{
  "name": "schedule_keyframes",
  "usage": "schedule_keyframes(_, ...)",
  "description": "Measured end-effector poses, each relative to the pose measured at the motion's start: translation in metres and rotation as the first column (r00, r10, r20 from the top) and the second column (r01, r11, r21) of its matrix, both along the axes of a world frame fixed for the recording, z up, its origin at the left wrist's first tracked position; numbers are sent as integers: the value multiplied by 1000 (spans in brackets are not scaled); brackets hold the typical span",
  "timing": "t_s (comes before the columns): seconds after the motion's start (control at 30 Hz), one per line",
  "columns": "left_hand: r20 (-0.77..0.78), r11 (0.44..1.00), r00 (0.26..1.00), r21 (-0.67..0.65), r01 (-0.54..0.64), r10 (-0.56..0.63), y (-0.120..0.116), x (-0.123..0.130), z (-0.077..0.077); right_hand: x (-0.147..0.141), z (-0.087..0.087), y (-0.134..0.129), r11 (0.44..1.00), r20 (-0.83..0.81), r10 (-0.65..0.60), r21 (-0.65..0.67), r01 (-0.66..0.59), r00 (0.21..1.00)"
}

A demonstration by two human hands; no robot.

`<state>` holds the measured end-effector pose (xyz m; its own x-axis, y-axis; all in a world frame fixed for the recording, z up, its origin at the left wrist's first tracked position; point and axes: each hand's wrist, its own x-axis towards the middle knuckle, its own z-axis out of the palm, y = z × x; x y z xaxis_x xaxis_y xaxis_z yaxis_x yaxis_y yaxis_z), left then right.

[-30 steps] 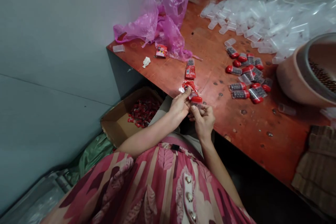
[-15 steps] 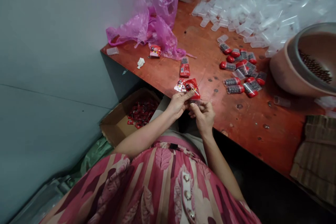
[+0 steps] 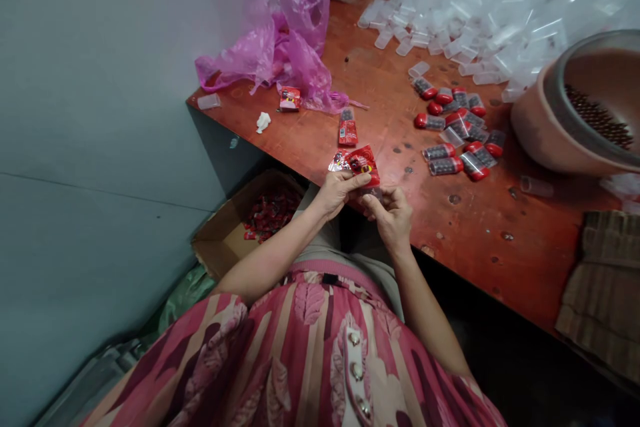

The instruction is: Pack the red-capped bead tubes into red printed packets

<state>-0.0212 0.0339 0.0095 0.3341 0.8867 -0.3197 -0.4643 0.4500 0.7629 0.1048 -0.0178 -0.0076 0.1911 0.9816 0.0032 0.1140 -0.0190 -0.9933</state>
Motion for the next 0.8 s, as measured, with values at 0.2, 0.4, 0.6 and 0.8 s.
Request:
schedule_keyframes(0.2,-43,999,999,31,26,-25,0,-4,-2,-5,2,-2,999,-55,33,-24,-34,998)
schedule_keyframes(0.4,-42,988,989,54,145,-143,-2,-8,-1,-3,3,-2,994,-224,75,-58,-90,972)
schedule_keyframes(0.6,-106,999,994,35,10,-6,-8,2,3,-9,2,-4,997,-143,-67,-54,60,987)
schedule_keyframes(0.8,-53,999,998,-5,-37,37,-14,4,4,-13,-2,-3,994,-235,-66,-99,44,970)
